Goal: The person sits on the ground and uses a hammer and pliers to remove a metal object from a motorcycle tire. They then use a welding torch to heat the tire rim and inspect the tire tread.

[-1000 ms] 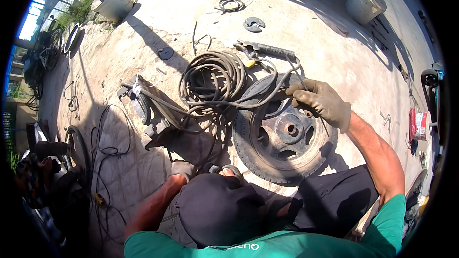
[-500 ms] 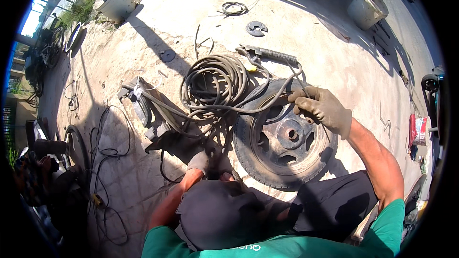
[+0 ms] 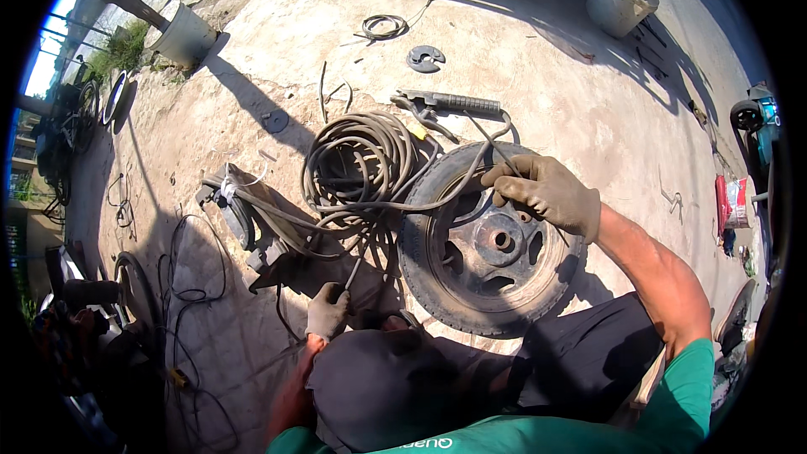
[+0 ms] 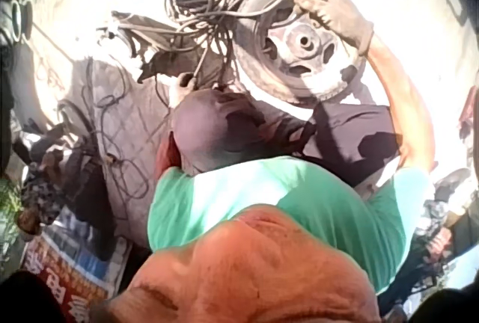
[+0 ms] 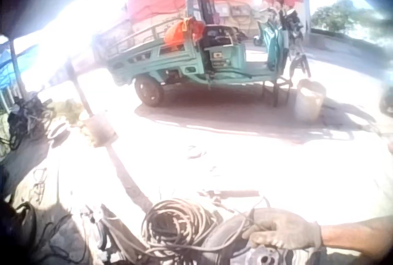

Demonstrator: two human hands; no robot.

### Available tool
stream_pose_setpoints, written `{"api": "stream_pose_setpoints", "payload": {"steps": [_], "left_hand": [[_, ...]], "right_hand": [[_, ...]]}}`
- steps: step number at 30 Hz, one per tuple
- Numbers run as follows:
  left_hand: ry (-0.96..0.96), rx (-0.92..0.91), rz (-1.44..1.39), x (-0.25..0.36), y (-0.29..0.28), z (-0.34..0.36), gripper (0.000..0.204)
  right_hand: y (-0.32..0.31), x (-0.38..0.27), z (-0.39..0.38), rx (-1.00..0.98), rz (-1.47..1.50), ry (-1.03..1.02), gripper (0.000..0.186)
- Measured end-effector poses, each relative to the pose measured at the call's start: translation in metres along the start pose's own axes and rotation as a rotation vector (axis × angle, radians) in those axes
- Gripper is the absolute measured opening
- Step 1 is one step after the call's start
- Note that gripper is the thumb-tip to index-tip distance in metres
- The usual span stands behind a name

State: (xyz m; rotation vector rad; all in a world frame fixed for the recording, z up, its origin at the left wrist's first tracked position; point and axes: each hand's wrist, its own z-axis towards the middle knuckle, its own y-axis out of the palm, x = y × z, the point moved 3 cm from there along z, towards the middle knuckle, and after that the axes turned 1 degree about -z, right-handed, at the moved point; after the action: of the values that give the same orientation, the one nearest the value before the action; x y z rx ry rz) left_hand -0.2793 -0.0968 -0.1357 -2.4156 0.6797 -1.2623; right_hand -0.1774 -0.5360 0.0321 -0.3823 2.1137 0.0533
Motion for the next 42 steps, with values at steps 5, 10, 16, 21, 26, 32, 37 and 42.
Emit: {"api": "stream_pose_setpoints", "payload": {"steps": [5, 10, 16, 21, 26, 32, 37, 42], "left_hand": [[-0.077, -0.199, -0.015, 0.01, -0.122, -0.111, 0.022], [-0.474, -0.252, 0.086, -0.024, -0.218, -0.149, 0.023], [-0.364, -0.105, 0.798, -0.105, -0.251, -0.155, 0.027], [-0.29, 0.081, 0.359, -0.146, -0.223, -0.16, 0.032], [-0.397, 0.39, 0.151, -0.202, -0.256, -0.15, 0.037], [-0.605, 0.821, 0.331, -0.331, -0.341, -0.198, 0.052], [-0.68, 0.889, 0.401, -0.343, -0.377, -0.177, 0.069], [-0.564, 0.902, 0.635, -0.361, -0.415, -0.133, 0.087]], "right_hand": [[-0.001, 0.003, 0.008, -0.013, -0.021, 0.001, 0.029], [0.017, -0.001, 0.015, -0.055, 0.056, -0.012, 0.031], [0.028, 0.014, 0.027, -0.014, 0.157, 0.0, 0.026], [0.033, 0.017, 0.033, 0.012, 0.127, 0.034, 0.025], [0.026, 0.029, 0.041, 0.003, 0.081, 0.03, 0.025], [0.041, 0.039, 0.064, -0.032, 0.012, 0.042, 0.029], [0.051, 0.042, 0.069, -0.042, -0.045, 0.093, 0.037], [0.049, 0.05, 0.071, -0.018, -0.055, 0.139, 0.037]]}}
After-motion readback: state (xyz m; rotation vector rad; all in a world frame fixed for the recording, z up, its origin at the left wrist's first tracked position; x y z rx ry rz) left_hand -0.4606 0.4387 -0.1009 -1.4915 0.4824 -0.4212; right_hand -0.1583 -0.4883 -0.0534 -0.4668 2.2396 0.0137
